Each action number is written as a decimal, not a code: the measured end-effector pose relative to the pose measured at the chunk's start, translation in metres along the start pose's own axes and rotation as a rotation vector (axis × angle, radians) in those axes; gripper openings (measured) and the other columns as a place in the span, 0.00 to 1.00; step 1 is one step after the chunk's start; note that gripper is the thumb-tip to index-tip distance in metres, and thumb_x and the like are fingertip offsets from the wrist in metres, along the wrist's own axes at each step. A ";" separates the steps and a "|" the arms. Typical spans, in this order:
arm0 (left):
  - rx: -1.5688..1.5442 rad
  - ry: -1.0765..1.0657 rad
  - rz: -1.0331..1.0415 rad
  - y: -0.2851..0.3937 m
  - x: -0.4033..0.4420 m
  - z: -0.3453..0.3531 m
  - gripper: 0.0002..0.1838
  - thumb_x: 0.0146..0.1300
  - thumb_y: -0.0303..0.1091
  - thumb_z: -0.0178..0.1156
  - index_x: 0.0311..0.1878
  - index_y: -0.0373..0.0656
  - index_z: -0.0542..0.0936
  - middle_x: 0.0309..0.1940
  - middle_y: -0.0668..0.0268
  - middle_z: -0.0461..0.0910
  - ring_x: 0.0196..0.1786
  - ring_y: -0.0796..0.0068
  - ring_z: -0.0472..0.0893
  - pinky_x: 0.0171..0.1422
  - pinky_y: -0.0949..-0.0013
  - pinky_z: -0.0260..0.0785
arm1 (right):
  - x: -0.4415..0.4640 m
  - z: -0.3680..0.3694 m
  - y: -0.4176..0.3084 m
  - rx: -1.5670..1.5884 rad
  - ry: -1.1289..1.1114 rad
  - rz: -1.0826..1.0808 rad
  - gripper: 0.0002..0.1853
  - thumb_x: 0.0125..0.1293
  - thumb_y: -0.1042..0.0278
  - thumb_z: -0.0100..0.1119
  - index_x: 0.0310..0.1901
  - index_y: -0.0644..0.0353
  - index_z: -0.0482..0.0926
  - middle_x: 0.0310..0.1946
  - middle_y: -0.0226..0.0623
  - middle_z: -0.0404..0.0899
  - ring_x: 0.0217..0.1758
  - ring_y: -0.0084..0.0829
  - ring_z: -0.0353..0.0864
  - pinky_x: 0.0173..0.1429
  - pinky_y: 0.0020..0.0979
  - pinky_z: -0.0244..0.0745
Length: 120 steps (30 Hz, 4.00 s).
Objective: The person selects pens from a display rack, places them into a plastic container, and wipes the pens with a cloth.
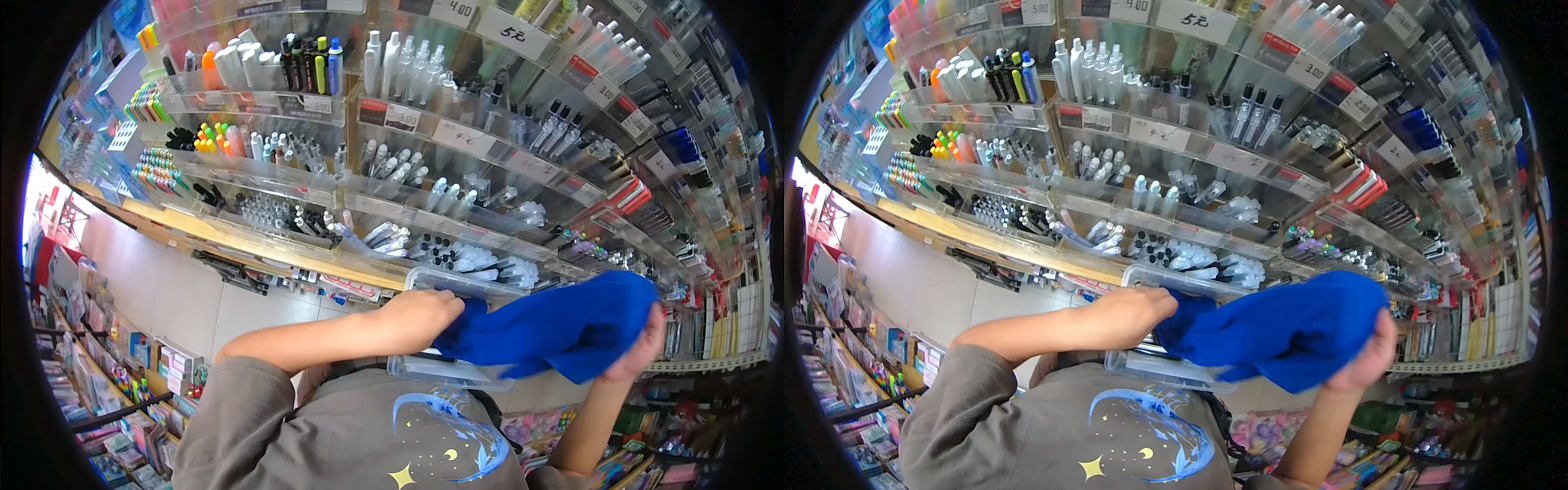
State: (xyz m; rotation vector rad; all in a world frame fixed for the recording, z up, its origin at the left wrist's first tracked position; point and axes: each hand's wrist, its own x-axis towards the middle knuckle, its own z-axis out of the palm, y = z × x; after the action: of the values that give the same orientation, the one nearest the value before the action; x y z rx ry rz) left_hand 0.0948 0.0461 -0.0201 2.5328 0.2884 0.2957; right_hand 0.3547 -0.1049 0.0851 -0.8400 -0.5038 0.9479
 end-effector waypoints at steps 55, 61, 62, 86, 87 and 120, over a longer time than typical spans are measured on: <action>-1.264 0.526 -0.161 -0.009 -0.007 -0.017 0.10 0.65 0.40 0.50 0.37 0.42 0.72 0.30 0.77 0.69 0.34 0.89 0.66 0.37 0.81 0.60 | -0.024 0.026 0.144 -0.687 -0.574 0.375 0.15 0.64 0.71 0.48 0.52 0.60 0.67 0.41 0.30 0.73 0.42 0.21 0.73 0.47 0.26 0.71; -1.378 0.288 -0.082 0.007 -0.009 -0.006 0.08 0.67 0.37 0.45 0.36 0.43 0.67 0.24 0.71 0.73 0.26 0.86 0.73 0.26 0.82 0.63 | -0.009 0.042 0.128 -0.532 -0.308 0.169 0.31 0.55 0.73 0.61 0.59 0.59 0.59 0.48 0.33 0.71 0.49 0.24 0.72 0.54 0.28 0.68; -1.386 0.252 -0.102 0.010 -0.009 -0.002 0.08 0.67 0.37 0.45 0.36 0.44 0.67 0.24 0.72 0.73 0.26 0.86 0.72 0.26 0.82 0.62 | -0.007 0.045 0.128 -0.552 -0.326 0.131 0.32 0.55 0.73 0.61 0.60 0.59 0.58 0.48 0.33 0.71 0.49 0.24 0.72 0.54 0.28 0.68; -1.191 0.179 -0.360 0.040 -0.007 0.013 0.10 0.66 0.35 0.45 0.30 0.40 0.66 0.18 0.71 0.66 0.21 0.83 0.65 0.25 0.76 0.59 | 0.004 0.062 0.139 -0.669 -0.296 -0.099 0.08 0.61 0.78 0.45 0.42 0.66 0.71 0.33 0.34 0.77 0.34 0.21 0.75 0.41 0.22 0.71; -1.171 0.168 -0.343 0.039 -0.007 0.015 0.10 0.66 0.35 0.45 0.30 0.40 0.66 0.18 0.71 0.66 0.21 0.83 0.65 0.25 0.75 0.59 | 0.005 0.061 0.137 -0.671 -0.307 -0.094 0.08 0.62 0.77 0.44 0.41 0.66 0.71 0.32 0.34 0.77 0.33 0.21 0.75 0.40 0.22 0.71; -0.951 0.213 -0.377 0.034 -0.010 0.028 0.09 0.65 0.34 0.45 0.32 0.38 0.69 0.18 0.70 0.66 0.22 0.81 0.65 0.26 0.74 0.60 | 0.000 0.047 0.157 -0.686 -0.306 -0.102 0.10 0.57 0.82 0.45 0.43 0.66 0.68 0.38 0.36 0.75 0.42 0.23 0.73 0.47 0.25 0.69</action>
State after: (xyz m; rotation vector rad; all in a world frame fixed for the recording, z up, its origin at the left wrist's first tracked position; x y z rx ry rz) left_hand 0.0974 0.0013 -0.0250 1.4807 0.5438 0.4253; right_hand 0.2437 -0.0366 -0.0142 -1.2718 -1.1654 0.8144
